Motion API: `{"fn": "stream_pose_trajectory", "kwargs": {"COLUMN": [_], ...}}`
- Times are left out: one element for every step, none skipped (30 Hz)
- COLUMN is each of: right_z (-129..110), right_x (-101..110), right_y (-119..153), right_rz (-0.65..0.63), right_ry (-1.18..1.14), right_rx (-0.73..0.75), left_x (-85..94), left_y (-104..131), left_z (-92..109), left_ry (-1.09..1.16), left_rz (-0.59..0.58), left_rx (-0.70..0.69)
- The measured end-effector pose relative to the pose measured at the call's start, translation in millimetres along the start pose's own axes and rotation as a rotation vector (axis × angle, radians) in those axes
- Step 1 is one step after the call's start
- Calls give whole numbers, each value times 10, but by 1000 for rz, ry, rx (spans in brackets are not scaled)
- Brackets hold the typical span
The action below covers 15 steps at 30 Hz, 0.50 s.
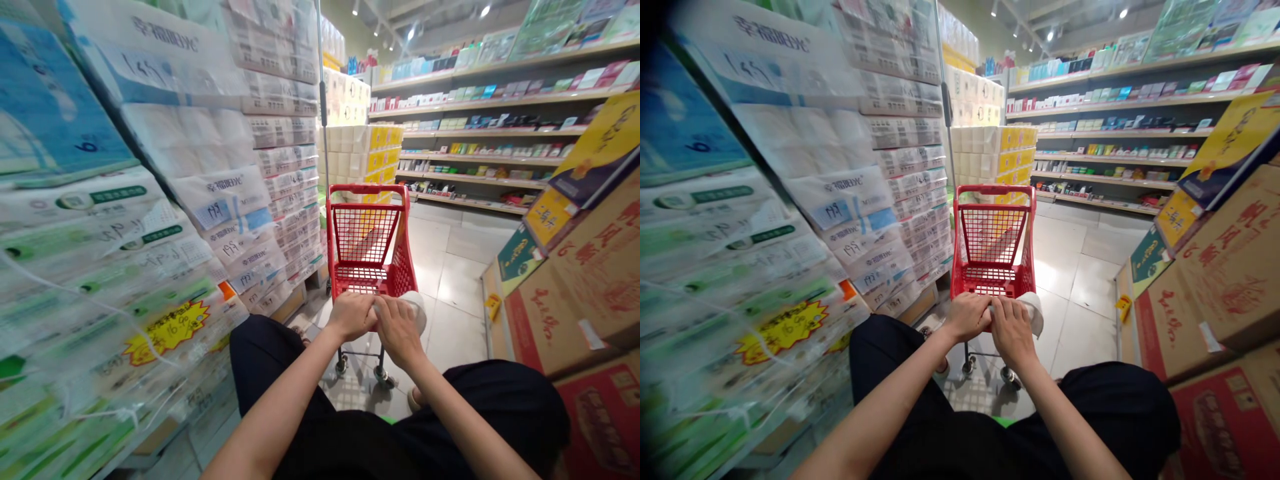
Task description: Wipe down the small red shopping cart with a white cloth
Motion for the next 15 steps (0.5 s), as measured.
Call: {"fn": "stream_pose_trajectory", "kwargs": {"right_z": [-36,-57,-68,-64,-40,10,87,188,304,421,525,608,668,706,720], "right_x": [-1,8,21,40,60,83,109,139,174,212,244,272,292,305,313], "right_y": [12,28,47,69,92,113,128,135,133,122,104,82,54,22,-12], "right_rz": [13,26,31,27,14,-4,-21,-31,-31,-23,-14,-7,-5,-7,-10], "right_ry": [-7,-16,-22,-26,-24,-18,-9,3,16,29,39,46,52,57,61], "right_rx": [-8,-8,6,36,72,106,133,145,146,142,142,148,154,160,166], "left_x": [3,6,11,16,20,24,28,32,36,39,41,43,43,43,44], "left_y": [4,8,13,17,21,24,26,28,30,32,34,35,36,36,35], "left_z": [-16,-33,-50,-66,-76,-82,-82,-78,-71,-64,-58,-53,-48,-43,-39], "left_ry": [-3,-10,-20,-32,-42,-47,-49,-47,-43,-38,-33,-29,-24,-18,-9], "left_rz": [3,5,4,0,-5,-11,-16,-19,-22,-25,-27,-30,-33,-35,-36], "left_rx": [10,20,29,36,37,34,26,15,3,-6,-11,-12,-13,-12,-11]}}
Point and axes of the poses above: each hand's wrist, its own y-axis away from the middle knuckle, its own x-axis out of the back of the hand, z = x × y, the point moved 8 cm from there along -y, towards the middle knuckle, and after that the axes turned 13 degrees about -x, right-handed, at the moved point
